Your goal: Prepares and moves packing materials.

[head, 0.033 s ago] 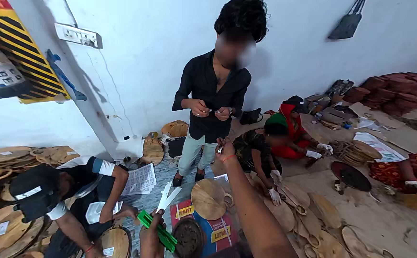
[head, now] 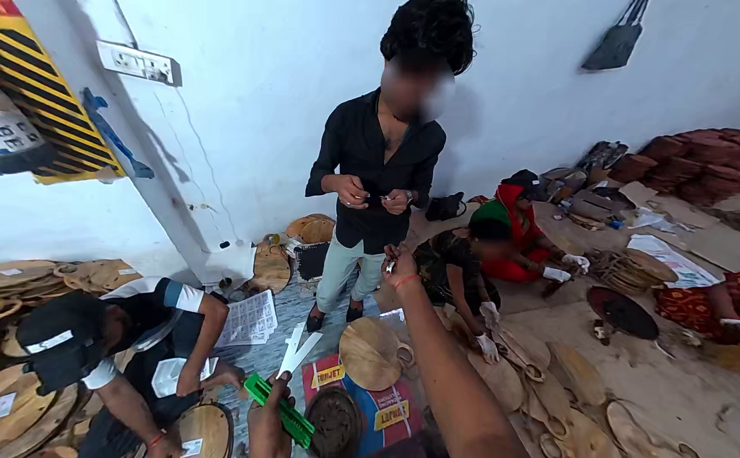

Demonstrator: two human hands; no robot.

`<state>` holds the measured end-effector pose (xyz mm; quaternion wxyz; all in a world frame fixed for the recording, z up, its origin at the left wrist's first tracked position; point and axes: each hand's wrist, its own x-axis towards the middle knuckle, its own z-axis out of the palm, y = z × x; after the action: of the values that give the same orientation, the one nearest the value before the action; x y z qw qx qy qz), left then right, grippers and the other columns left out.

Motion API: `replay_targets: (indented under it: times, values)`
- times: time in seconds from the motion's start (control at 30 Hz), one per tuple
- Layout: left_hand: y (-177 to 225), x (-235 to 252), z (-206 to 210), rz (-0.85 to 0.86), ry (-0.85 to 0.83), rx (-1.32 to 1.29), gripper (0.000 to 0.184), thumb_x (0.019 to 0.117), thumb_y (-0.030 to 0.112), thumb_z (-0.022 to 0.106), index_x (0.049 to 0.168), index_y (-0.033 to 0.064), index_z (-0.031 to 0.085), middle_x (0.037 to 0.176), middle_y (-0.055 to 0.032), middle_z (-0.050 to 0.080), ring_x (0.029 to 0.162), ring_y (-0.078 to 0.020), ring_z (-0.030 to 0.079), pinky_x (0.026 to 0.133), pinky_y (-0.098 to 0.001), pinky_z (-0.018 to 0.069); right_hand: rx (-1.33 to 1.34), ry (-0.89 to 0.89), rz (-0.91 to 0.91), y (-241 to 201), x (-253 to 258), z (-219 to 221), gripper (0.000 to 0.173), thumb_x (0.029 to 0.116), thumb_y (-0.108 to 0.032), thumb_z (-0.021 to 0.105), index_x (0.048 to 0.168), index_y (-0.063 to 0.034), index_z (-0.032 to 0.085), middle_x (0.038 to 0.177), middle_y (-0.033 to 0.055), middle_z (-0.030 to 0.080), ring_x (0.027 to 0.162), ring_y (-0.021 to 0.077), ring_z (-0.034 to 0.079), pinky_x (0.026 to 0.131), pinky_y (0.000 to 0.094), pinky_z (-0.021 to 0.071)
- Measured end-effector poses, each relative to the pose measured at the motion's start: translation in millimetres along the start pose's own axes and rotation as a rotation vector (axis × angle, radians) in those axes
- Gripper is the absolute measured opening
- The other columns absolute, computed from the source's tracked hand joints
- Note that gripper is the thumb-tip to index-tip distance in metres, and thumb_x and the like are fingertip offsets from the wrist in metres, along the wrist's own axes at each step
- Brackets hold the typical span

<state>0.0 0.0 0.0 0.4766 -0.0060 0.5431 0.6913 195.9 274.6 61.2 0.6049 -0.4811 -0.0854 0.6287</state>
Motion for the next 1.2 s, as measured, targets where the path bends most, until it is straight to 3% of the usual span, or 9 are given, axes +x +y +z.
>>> replay_targets:
  times: [0.27, 0.5, 1.2]
  values:
    - [3, -1, -2, -0.007, 0.000, 0.015, 0.005, 0.1011, 0.000, 0.056, 0.102, 0.0018, 0.061, 0.072, -0.0007, 0.061, 0.052, -0.0056, 0.054, 0.049, -0.0192, 0.0494, 0.018, -0.009, -0.008, 2, 1, 4, 0.030, 0.1113, -0.036, 0.041, 0.120, -0.0109, 0.055, 0.092, -0.0011, 0.060, 0.062, 0.0030, 0.050, 0.053, 0.0179, 0.0388]
    - [4, 0, -5, -0.026, 0.008, 0.026, 0.004, 0.1012, 0.000, 0.057, 0.103, 0.0026, 0.060, 0.074, -0.0009, 0.062, 0.053, -0.0059, 0.054, 0.050, -0.0194, 0.0497, -0.036, -0.006, 0.008, 6, 1, 5, 0.031, 0.1110, -0.037, 0.040, 0.113, -0.0113, 0.058, 0.085, -0.0020, 0.059, 0.056, 0.0036, 0.047, 0.049, 0.0180, 0.0379]
    - [8, -2, -6, -0.012, 0.008, -0.015, 0.005, 0.1015, 0.000, 0.056, 0.099, 0.0037, 0.059, 0.073, -0.0006, 0.063, 0.052, -0.0054, 0.055, 0.050, -0.0193, 0.0505, -0.038, -0.008, -0.002, 15, 3, 12, 0.025, 0.1096, -0.032, 0.045, 0.113, -0.0110, 0.058, 0.090, -0.0012, 0.059, 0.064, 0.0040, 0.050, 0.056, 0.0189, 0.0401]
